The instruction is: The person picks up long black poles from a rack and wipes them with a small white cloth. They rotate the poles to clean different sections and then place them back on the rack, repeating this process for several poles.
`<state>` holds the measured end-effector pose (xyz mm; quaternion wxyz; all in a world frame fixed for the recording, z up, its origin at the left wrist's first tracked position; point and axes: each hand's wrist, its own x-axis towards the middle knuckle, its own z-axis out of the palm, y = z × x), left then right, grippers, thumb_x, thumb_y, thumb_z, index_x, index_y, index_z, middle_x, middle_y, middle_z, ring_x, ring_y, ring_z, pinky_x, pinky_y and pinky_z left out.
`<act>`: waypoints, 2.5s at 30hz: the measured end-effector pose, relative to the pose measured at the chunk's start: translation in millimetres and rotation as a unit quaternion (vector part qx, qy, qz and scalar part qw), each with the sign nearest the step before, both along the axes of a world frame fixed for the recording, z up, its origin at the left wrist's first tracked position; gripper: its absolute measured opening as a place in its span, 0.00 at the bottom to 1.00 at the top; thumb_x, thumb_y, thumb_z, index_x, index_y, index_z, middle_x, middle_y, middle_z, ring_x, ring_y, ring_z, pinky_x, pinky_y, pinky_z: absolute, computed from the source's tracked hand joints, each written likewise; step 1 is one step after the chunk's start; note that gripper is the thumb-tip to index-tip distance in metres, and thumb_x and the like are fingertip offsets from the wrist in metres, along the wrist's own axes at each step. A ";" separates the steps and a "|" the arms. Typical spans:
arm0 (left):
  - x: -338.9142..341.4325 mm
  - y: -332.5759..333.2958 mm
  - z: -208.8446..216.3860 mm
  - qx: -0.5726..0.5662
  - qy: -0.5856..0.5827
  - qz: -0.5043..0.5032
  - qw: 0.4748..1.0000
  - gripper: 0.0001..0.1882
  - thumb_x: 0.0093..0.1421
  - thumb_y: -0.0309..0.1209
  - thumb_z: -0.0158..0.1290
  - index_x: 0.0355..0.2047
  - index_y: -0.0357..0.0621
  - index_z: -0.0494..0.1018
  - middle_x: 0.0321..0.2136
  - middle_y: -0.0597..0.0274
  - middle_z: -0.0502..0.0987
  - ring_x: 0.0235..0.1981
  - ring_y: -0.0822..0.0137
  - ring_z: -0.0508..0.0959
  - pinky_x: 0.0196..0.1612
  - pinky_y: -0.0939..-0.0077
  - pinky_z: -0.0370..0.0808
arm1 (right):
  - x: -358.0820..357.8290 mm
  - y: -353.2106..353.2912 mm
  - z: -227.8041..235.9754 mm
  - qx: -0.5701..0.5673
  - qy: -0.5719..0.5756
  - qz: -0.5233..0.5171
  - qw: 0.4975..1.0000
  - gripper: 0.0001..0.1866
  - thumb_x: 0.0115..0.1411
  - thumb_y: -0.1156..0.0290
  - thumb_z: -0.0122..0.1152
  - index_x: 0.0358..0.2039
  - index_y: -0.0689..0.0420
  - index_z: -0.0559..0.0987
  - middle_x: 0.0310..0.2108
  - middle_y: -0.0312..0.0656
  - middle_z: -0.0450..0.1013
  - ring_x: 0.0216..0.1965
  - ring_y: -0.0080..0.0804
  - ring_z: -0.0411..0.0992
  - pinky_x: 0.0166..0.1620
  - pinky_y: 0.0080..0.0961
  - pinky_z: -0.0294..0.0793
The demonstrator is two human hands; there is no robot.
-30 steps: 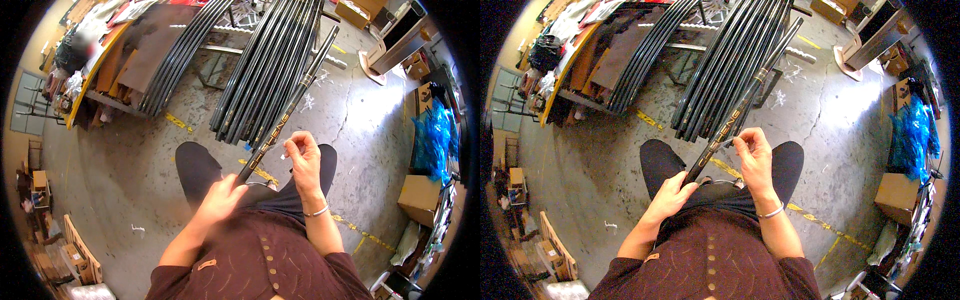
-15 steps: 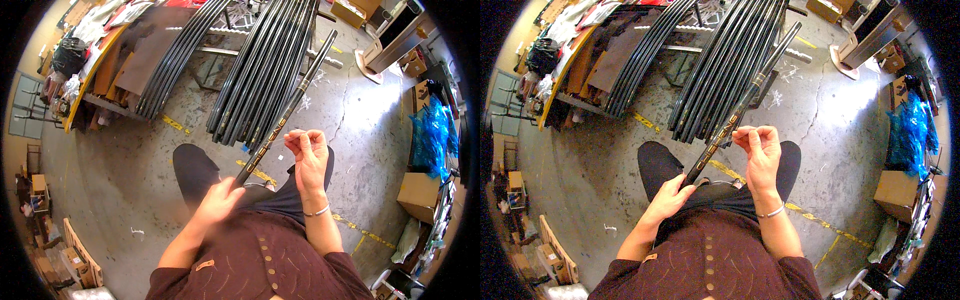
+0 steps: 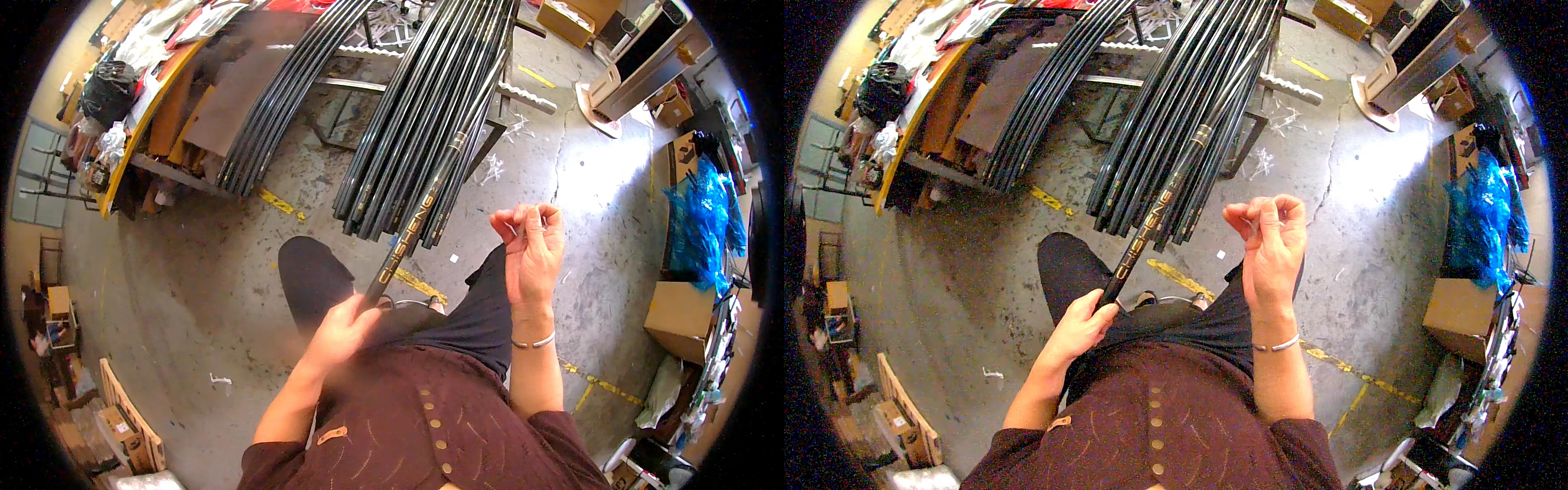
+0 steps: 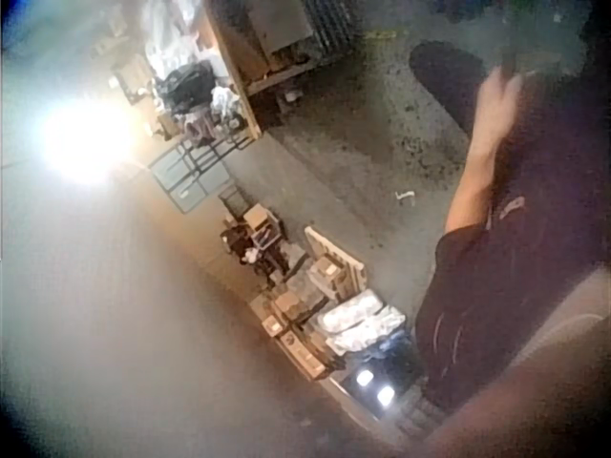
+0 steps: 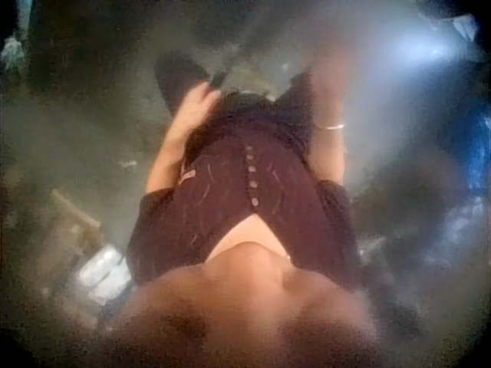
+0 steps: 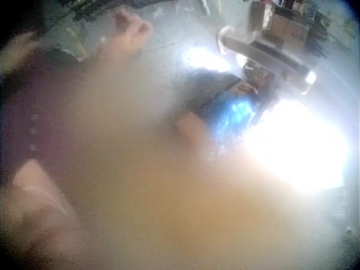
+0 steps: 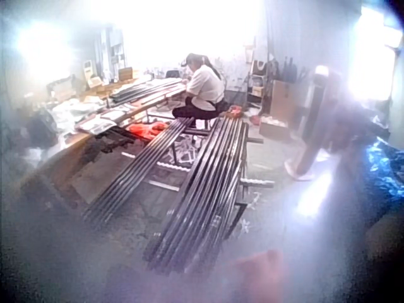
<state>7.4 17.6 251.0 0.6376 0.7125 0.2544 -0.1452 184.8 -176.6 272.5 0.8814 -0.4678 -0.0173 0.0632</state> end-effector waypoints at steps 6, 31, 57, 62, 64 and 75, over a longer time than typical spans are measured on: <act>-3.6 1.2 6.1 -0.095 0.043 0.021 0.994 0.08 0.61 0.33 0.47 0.28 0.44 0.63 0.15 0.72 0.63 0.12 0.80 0.60 0.14 0.84 0.58 | -11.4 3.8 -22.1 -0.079 0.103 0.117 0.985 0.07 0.63 0.72 0.49 0.41 0.56 0.71 0.28 0.32 0.64 0.19 0.15 0.59 0.19 0.10 0.57; -7.6 -11.4 1.2 0.025 -0.023 -0.052 0.998 0.14 0.60 0.33 0.49 0.40 0.35 0.69 0.25 0.60 0.74 0.27 0.72 0.72 0.33 0.74 0.70 | -75.2 59.4 -53.9 -0.189 0.078 0.281 0.938 0.23 0.45 0.71 0.68 0.39 0.58 0.67 0.29 0.32 0.66 0.30 0.21 0.67 0.35 0.21 0.70; -14.7 -13.2 30.4 -0.178 -0.002 -0.033 0.984 0.05 0.61 0.29 0.45 0.32 0.40 0.64 0.15 0.70 0.63 0.11 0.79 0.61 0.14 0.84 0.58 | -1.3 46.5 -12.7 -0.219 0.059 0.091 0.970 0.29 0.46 0.67 0.68 0.46 0.60 0.64 0.29 0.33 0.67 0.27 0.20 0.65 0.31 0.20 0.68; -0.7 -12.8 16.4 -0.008 -0.069 -0.070 0.995 0.07 0.61 0.31 0.47 0.32 0.40 0.65 0.16 0.72 0.65 0.13 0.81 0.62 0.15 0.85 0.60 | -52.7 53.3 -29.4 -0.113 0.050 0.208 0.970 0.26 0.45 0.73 0.68 0.43 0.55 0.65 0.29 0.31 0.65 0.31 0.19 0.66 0.34 0.18 0.68; 3.5 -13.5 19.3 0.057 -0.055 -0.091 0.993 0.11 0.59 0.33 0.49 0.33 0.37 0.67 0.19 0.58 0.71 0.19 0.67 0.70 0.24 0.73 0.66 | -10.0 45.5 -21.7 -0.124 0.039 0.129 0.983 0.22 0.48 0.68 0.67 0.41 0.55 0.66 0.27 0.30 0.66 0.27 0.18 0.65 0.30 0.18 0.66; 19.1 -21.9 31.7 0.222 -0.175 -0.071 0.957 0.12 0.56 0.31 0.52 0.34 0.33 0.67 0.20 0.43 0.72 0.22 0.48 0.76 0.25 0.64 0.69 | -48.6 55.2 -27.0 -0.174 0.055 0.229 0.956 0.26 0.44 0.70 0.66 0.43 0.58 0.67 0.29 0.35 0.66 0.29 0.24 0.68 0.33 0.20 0.69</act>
